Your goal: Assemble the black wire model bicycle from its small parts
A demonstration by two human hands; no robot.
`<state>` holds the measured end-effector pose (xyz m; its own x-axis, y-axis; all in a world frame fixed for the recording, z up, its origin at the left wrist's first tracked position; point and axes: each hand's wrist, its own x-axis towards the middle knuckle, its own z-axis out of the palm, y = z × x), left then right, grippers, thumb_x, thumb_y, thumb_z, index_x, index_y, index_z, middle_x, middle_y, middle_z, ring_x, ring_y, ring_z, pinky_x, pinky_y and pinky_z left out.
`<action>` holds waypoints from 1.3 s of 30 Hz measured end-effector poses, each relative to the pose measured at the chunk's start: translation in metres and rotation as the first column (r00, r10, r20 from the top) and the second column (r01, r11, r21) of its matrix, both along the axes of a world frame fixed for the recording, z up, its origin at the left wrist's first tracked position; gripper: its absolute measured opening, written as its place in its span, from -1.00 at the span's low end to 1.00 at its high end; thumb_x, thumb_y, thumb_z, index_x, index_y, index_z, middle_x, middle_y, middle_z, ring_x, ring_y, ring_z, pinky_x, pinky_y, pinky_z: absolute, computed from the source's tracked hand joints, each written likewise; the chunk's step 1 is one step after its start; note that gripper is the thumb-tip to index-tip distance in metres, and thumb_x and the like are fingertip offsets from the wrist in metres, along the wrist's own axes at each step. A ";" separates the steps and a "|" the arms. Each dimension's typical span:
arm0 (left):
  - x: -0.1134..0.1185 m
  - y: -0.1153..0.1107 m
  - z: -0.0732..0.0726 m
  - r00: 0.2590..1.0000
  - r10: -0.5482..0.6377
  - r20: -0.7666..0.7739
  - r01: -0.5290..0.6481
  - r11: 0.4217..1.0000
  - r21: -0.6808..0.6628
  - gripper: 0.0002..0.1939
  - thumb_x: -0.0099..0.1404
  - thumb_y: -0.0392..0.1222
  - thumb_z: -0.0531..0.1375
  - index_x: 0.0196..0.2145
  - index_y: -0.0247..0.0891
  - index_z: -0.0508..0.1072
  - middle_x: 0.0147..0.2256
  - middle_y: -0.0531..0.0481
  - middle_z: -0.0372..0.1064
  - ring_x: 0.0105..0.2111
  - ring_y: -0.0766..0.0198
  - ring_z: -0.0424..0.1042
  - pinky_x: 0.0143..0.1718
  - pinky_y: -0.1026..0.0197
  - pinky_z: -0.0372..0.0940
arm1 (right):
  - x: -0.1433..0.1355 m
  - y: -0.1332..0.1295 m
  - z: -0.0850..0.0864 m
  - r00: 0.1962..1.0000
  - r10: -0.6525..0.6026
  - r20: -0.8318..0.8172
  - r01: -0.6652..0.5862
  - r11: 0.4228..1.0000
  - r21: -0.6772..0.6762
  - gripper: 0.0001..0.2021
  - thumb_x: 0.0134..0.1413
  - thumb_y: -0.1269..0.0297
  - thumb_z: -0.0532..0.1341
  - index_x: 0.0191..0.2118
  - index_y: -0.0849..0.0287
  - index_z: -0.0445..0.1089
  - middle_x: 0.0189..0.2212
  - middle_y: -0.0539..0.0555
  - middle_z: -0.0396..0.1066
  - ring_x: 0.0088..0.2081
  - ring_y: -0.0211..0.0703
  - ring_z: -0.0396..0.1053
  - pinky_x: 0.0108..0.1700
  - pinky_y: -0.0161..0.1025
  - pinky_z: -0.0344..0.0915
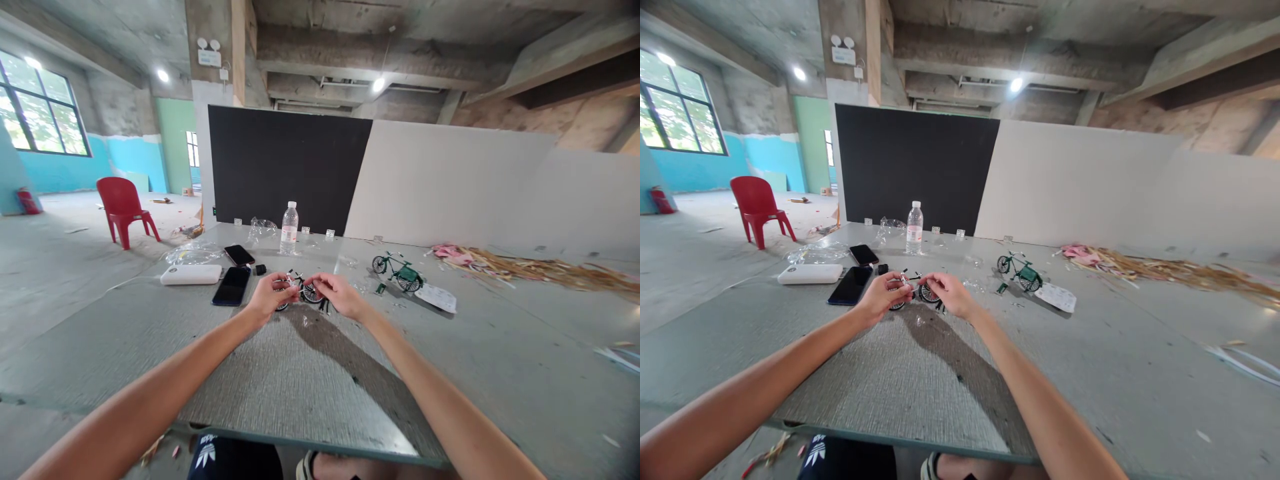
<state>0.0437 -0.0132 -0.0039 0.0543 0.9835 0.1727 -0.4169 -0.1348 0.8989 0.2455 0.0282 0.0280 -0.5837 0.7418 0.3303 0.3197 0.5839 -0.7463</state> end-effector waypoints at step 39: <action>0.000 -0.001 0.000 1.000 -0.007 -0.030 0.007 1.000 0.005 -0.51 -0.17 -0.15 0.51 -0.33 -0.35 0.41 -0.49 0.05 0.44 -0.49 0.35 0.47 -0.31 0.25 0.42 | -0.008 0.000 -0.011 0.985 -0.056 -0.161 0.036 0.991 -0.128 -0.68 -0.06 0.05 0.37 -0.25 0.18 0.55 -0.35 0.09 0.55 -0.32 -0.15 0.44 -0.21 -0.19 0.33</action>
<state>0.0437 -0.0140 -0.0042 0.0667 0.9821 0.1761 -0.3909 -0.1367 0.9102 0.2373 0.0282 0.0169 -0.4936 0.8079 0.3221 0.2116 0.4707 -0.8565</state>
